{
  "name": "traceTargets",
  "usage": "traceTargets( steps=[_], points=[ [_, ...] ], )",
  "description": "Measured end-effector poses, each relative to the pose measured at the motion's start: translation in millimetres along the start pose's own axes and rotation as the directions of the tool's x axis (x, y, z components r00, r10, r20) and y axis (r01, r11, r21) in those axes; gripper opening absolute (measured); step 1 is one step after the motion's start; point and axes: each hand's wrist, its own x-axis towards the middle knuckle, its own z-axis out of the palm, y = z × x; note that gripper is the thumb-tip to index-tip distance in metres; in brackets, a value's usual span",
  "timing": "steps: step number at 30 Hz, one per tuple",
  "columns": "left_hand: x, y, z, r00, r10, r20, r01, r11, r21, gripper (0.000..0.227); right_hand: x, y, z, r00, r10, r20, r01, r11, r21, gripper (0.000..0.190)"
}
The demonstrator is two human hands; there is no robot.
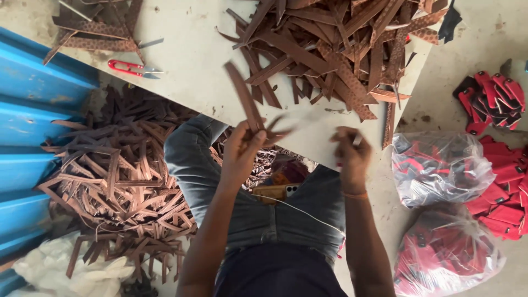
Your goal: The person sits on the floor and repeatedly picks up brown leather strips from a pile on a white table. They use a small knife to cut the strips into smaller pieces, placing the cut pieces back onto the table.
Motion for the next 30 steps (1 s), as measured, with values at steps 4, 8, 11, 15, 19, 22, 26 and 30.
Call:
traceTargets(
  steps=[4,8,11,15,19,22,26,30],
  points=[
    [7,9,15,0.952,-0.100,0.290,0.102,0.995,0.011,0.027,-13,-18,-28,0.947,-0.148,-0.286,0.159,0.987,0.015,0.011],
    [38,-34,58,0.843,-0.187,0.505,0.149,0.982,0.115,0.029,-27,-22,-63,0.915,-0.323,-0.240,0.254,0.926,-0.278,0.011],
    [55,-80,77,0.842,-0.276,0.463,0.118,0.933,0.340,0.033,-31,-34,-73,0.861,-0.455,-0.226,0.319,0.831,-0.456,0.010],
    [49,-78,82,0.870,-0.244,0.429,0.000,0.869,0.496,0.033,-38,-20,-69,0.848,-0.477,-0.232,0.362,0.840,-0.403,0.006],
    [46,-66,92,0.831,-0.334,0.444,-0.063,0.738,0.672,0.027,-27,-13,-21,0.895,-0.440,0.071,0.392,0.701,-0.596,0.014],
    [46,-71,83,0.803,-0.268,0.532,-0.168,0.754,0.635,0.024,-19,-9,-8,0.909,-0.398,0.122,0.359,0.600,-0.715,0.013],
    [47,-57,85,0.808,-0.190,0.558,-0.195,0.807,0.558,0.035,-16,-15,-15,0.939,-0.287,0.190,0.323,0.547,-0.772,0.018],
    [43,-71,94,0.750,0.366,0.551,-0.587,0.752,0.300,0.035,-20,-1,-18,0.929,-0.302,0.215,0.355,0.556,-0.752,0.018]
  ],
)
